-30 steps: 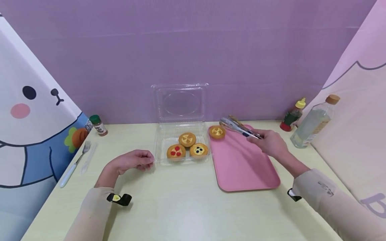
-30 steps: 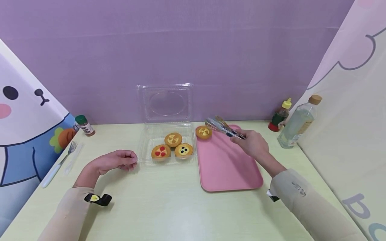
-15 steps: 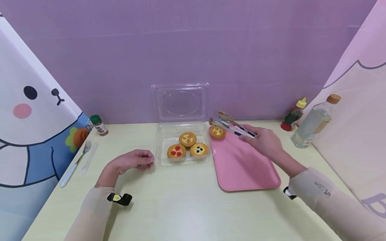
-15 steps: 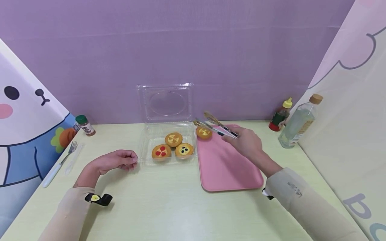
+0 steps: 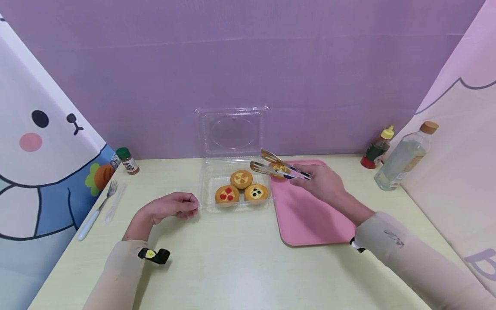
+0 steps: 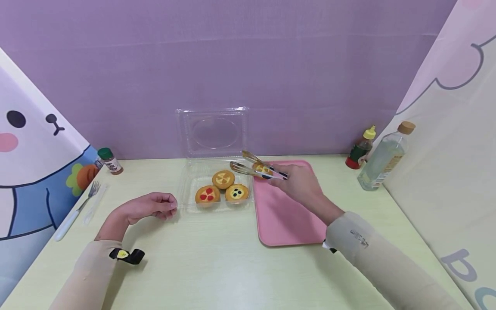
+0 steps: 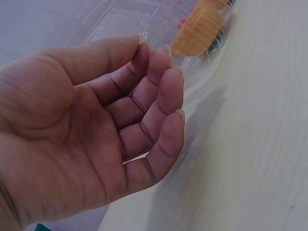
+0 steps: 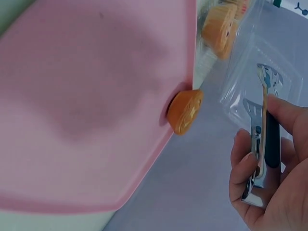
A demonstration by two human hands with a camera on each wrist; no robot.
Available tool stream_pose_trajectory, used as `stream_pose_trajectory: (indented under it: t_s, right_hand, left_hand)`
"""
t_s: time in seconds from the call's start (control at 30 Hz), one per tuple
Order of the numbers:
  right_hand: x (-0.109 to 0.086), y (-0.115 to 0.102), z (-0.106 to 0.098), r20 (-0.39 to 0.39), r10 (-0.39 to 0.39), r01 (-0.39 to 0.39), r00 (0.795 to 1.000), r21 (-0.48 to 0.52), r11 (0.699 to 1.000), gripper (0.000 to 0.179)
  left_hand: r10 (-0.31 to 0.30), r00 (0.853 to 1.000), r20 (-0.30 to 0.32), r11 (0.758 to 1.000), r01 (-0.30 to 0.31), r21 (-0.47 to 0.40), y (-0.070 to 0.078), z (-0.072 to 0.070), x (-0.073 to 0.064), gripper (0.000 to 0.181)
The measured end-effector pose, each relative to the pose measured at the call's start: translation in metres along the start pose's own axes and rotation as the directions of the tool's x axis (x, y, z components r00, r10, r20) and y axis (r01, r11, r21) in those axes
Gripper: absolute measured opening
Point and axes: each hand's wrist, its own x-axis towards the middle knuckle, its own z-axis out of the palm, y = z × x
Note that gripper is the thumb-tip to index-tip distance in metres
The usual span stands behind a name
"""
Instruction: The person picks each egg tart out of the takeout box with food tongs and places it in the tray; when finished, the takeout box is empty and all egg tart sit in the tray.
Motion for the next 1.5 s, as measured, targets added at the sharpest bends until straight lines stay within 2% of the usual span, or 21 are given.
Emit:
stream_pose_trajectory:
  t_s: [0.2,0.37,0.5,0.77,1.1,1.5]
  right_hand:
    - [0.004,-0.009,0.009,0.035,-0.054,0.054,0.998,-0.007,0.999,0.059]
    - [0.008,-0.015,0.015,0.078,-0.074,0.079,0.994,-0.062,0.995,0.060]
    - [0.011,-0.020,0.020,0.085,-0.092,0.097,0.992,-0.067,0.993,0.058]
    - [0.015,-0.031,0.026,0.097,-0.068,0.077,0.993,-0.091,0.993,0.060]
    - [0.019,-0.037,0.032,0.114,-0.017,0.029,0.993,-0.100,0.995,0.058]
    - [0.021,-0.040,0.035,0.148,0.005,0.012,0.989,-0.119,0.993,0.058]
  left_hand:
    - [0.002,1.000,0.001,1.000,-0.002,0.002,0.000,0.000,0.000,0.034]
    - [0.002,1.000,0.000,1.000,-0.002,0.000,0.001,0.000,-0.001,0.036]
    - [-0.004,1.000,-0.002,1.000,0.004,-0.003,0.002,0.001,-0.001,0.035]
    - [-0.006,1.000,0.001,1.000,0.006,0.001,0.004,0.001,-0.002,0.030]
    - [-0.014,1.000,0.000,1.000,0.014,-0.005,0.003,0.001,0.000,0.036]
    - [-0.014,1.000,-0.002,1.000,0.014,-0.003,0.003,0.001,-0.001,0.038]
